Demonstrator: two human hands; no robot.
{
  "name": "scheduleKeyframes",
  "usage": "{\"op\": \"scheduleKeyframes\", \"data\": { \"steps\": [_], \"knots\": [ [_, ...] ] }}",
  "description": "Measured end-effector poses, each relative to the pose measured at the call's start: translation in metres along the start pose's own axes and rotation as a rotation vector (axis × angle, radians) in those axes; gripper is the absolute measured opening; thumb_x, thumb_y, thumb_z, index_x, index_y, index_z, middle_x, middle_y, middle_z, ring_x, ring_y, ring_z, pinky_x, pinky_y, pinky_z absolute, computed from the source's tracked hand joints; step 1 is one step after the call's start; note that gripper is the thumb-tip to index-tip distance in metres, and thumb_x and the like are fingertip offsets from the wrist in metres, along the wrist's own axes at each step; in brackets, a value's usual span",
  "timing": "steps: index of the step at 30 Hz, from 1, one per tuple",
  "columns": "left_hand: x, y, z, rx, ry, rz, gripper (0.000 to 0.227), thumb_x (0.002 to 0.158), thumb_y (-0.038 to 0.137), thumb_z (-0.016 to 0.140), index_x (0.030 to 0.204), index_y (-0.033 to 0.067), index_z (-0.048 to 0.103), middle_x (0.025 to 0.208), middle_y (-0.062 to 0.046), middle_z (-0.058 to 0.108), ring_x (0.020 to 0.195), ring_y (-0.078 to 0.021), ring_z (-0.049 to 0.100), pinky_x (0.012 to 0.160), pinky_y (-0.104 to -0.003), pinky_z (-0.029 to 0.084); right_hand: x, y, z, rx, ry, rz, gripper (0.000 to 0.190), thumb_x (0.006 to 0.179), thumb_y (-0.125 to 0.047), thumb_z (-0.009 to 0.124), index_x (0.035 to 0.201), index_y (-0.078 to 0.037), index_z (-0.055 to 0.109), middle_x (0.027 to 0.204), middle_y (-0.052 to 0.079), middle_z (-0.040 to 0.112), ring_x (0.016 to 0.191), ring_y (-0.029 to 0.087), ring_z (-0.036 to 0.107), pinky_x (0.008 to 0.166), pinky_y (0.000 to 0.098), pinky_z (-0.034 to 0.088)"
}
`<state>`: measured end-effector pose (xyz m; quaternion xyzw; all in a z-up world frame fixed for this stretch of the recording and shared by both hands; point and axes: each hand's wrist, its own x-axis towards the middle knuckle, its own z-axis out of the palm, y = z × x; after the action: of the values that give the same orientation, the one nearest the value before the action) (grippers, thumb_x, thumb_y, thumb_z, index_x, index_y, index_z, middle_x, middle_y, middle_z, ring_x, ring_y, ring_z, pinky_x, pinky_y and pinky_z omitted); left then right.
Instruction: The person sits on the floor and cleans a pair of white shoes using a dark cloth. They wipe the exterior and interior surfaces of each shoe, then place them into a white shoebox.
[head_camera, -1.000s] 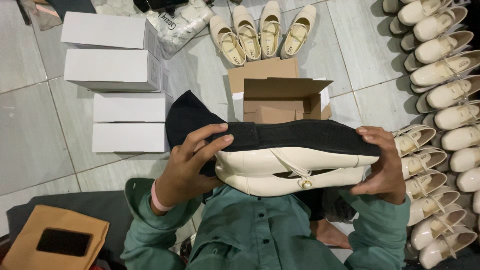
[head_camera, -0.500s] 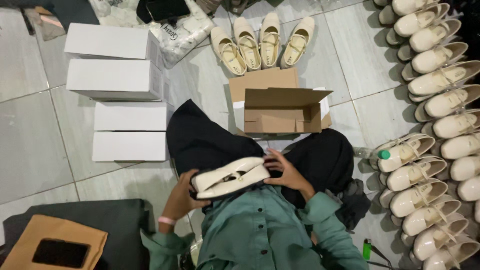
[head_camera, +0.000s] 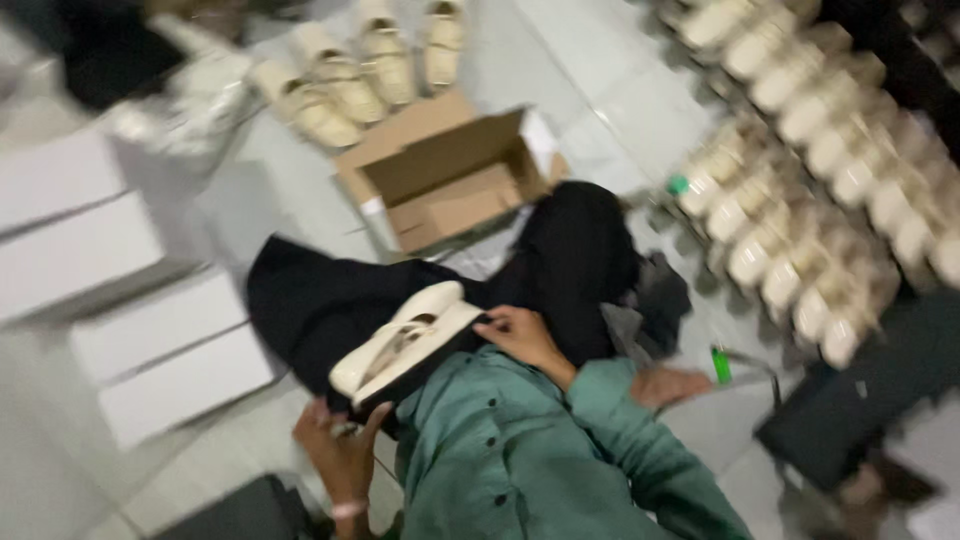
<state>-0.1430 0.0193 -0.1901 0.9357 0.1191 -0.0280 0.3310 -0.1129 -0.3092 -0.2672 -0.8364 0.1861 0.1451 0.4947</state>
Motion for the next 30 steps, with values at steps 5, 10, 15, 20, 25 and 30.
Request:
{"op": "scheduleKeyframes", "data": {
  "steps": [5, 10, 15, 20, 25, 30],
  "knots": [
    [-0.029, -0.030, 0.024, -0.646, 0.186, -0.291, 0.061, 0.084, 0.005, 0.084, 0.134, -0.0024, 0.050, 0.125, -0.017, 0.061, 0.109, -0.0249, 0.068, 0.082, -0.034, 0.059, -0.054, -0.064, 0.000, 0.019, 0.142, -0.295, 0.056, 0.088, -0.034, 0.081, 0.125, 0.006, 0.068, 0.101, 0.019, 0.078, 0.086, 0.026, 0.077, 0.076, 0.0359, 0.061],
    [-0.030, -0.024, 0.012, -0.645, 0.236, -0.197, 0.052, 0.090, 0.004, 0.076, 0.138, 0.0029, 0.054, 0.142, -0.017, 0.048, 0.125, -0.0324, 0.059, 0.095, -0.040, 0.055, -0.101, -0.104, 0.003, 0.208, 0.136, -0.460, 0.047, 0.095, -0.024, 0.077, 0.132, 0.003, 0.068, 0.114, 0.019, 0.075, 0.099, 0.028, 0.074, 0.087, 0.0359, 0.060],
    [0.003, 0.047, -0.015, -0.674, 0.381, 0.229, 0.046, 0.097, 0.003, 0.068, 0.141, 0.0082, 0.057, 0.158, -0.018, 0.035, 0.141, -0.0399, 0.050, 0.109, -0.046, 0.051, -0.095, -0.085, 0.001, 0.445, 0.269, -0.467, 0.032, 0.098, -0.014, 0.073, 0.126, -0.001, 0.072, 0.117, 0.015, 0.076, 0.108, 0.024, 0.075, 0.095, 0.0353, 0.059],
    [0.026, 0.123, 0.000, -1.199, 0.314, 0.554, 0.083, 0.097, -0.002, 0.056, 0.171, 0.0137, 0.022, 0.172, -0.017, 0.023, 0.159, -0.0348, 0.034, 0.133, -0.046, 0.036, -0.072, -0.059, -0.013, 0.686, 0.379, -0.496, 0.021, 0.104, -0.002, 0.067, 0.123, 0.006, 0.071, 0.134, 0.013, 0.056, 0.120, 0.022, 0.059, 0.106, 0.0341, 0.048],
    [0.024, 0.164, 0.015, -1.467, 0.192, 0.532, 0.103, 0.086, 0.002, 0.066, 0.171, 0.0100, 0.009, 0.168, -0.018, 0.029, 0.154, -0.0364, 0.037, 0.131, -0.051, 0.035, -0.057, -0.055, -0.044, 1.083, 0.208, -0.602, 0.053, 0.108, -0.014, 0.049, 0.156, 0.007, 0.037, 0.161, 0.018, 0.042, 0.148, 0.027, 0.047, 0.122, 0.0470, 0.039],
    [0.013, 0.192, 0.009, -1.159, 0.187, 0.476, 0.097, 0.098, 0.001, 0.068, 0.170, 0.0101, 0.002, 0.168, -0.017, 0.027, 0.152, -0.0298, 0.036, 0.127, -0.041, 0.030, -0.062, -0.070, -0.072, 1.125, 0.290, -0.597, 0.051, 0.112, -0.016, 0.046, 0.156, 0.009, 0.042, 0.156, 0.023, 0.049, 0.145, 0.034, 0.050, 0.119, 0.0550, 0.046]
  ]
}}
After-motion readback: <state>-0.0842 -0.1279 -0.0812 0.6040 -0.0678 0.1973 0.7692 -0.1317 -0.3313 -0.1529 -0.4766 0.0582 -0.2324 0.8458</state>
